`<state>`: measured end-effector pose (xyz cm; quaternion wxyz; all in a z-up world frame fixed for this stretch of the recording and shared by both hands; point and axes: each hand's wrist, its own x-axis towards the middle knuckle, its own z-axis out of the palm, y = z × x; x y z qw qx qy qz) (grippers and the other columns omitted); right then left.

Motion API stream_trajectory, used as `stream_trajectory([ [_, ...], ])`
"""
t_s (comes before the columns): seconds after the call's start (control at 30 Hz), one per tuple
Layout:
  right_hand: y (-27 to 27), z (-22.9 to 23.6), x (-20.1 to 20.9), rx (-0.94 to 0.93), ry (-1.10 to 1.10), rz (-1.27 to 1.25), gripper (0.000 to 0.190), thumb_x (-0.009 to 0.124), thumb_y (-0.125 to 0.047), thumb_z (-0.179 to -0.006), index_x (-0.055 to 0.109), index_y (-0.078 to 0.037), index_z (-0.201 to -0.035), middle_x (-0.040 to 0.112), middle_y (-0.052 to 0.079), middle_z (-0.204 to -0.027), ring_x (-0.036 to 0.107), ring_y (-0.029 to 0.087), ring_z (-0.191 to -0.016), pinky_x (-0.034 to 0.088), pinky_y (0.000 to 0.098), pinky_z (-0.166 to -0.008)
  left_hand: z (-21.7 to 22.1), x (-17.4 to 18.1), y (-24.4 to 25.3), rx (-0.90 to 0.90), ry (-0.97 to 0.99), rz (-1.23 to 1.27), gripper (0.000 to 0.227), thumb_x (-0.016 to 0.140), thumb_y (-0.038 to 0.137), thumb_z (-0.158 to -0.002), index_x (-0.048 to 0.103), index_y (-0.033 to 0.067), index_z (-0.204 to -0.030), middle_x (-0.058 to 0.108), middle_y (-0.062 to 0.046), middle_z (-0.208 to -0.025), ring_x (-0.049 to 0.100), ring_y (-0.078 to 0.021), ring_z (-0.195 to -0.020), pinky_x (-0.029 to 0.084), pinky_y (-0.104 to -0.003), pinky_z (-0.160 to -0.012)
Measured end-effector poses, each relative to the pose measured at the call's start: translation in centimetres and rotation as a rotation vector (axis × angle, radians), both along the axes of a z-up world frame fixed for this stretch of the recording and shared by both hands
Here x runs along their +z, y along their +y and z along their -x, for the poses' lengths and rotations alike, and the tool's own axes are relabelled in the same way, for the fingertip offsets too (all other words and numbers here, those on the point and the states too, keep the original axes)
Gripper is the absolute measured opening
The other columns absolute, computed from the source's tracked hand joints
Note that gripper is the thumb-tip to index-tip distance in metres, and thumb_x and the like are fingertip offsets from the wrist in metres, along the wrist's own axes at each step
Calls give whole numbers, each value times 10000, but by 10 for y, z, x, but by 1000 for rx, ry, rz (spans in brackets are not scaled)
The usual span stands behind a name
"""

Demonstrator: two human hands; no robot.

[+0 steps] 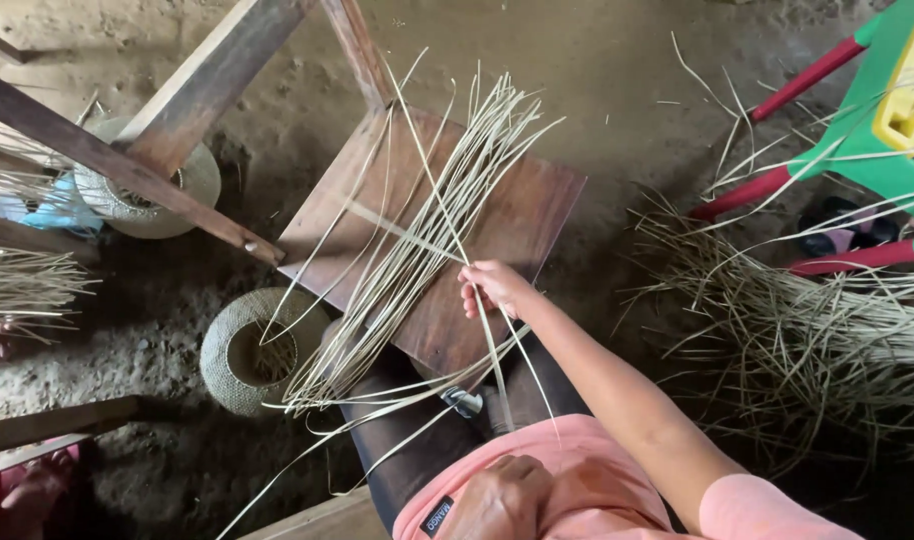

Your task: Sorting and organizing thin straw strips into a neat bundle by hand.

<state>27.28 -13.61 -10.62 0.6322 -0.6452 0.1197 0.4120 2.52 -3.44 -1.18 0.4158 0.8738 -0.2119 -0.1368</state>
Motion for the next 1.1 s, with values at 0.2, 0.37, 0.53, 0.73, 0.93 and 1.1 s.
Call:
stream_trajectory([
  [0.2, 10, -1, 23, -175, 116, 81, 279, 354, -230, -1038, 506, -11, -955, 570, 120, -683, 550, 201, -508, 523, 326, -491, -3, 11, -8, -86, -180, 228, 119, 563, -6, -751, 493, 72, -695, 477, -96, -626, 454, -272, -566, 358, -389, -483],
  [0.37, 15, -2, 25, -236, 96, 83, 310, 347, -268, -1044, 503, -38, -909, 597, 115, -660, 564, 190, -483, 527, 307, -471, -13, 27, -13, -15, -430, 260, 354, 620, 213, -947, 523, 51, -648, 547, -96, -610, 535, -343, -851, 407, -426, -742],
  [0.53, 15, -5, -31, -319, 8, 127, 355, 390, -401, -969, 526, -75, -935, 627, 103, -613, 627, 210, -434, 578, 370, -388, -9, 17, -16, -19, -587, 201, 374, 637, 197, -974, 526, 55, -647, 509, -99, -588, 547, -314, -818, 437, -516, -815],
  [0.73, 20, -6, -25, -344, 18, 159, 357, 382, -374, -962, 524, -48, -940, 617, 112, -604, 605, 194, -411, 568, 339, -375, -5, 37, -15, -20, -542, 177, 306, 650, 166, -964, 541, 49, -703, 484, -88, -600, 486, -246, -633, 372, -392, -556],
  [0.93, 24, -2, 33, -286, 94, 179, 320, 343, -296, -1038, 487, -54, -885, 585, 104, -632, 512, 157, -417, 493, 292, -419, -3, 43, -15, -23, -484, 160, 171, 647, 95, -937, 586, 25, -793, 478, -87, -616, 461, -222, -551, 346, -337, -412],
  [1.1, 25, -2, 31, -296, 92, 180, 313, 346, -293, -1034, 478, -58, -875, 581, 105, -630, 503, 158, -410, 491, 295, -419, 5, 33, -16, -43, -406, 131, 134, 633, 109, -939, 586, 28, -842, 508, -93, -667, 497, -235, -606, 345, -340, -406],
])
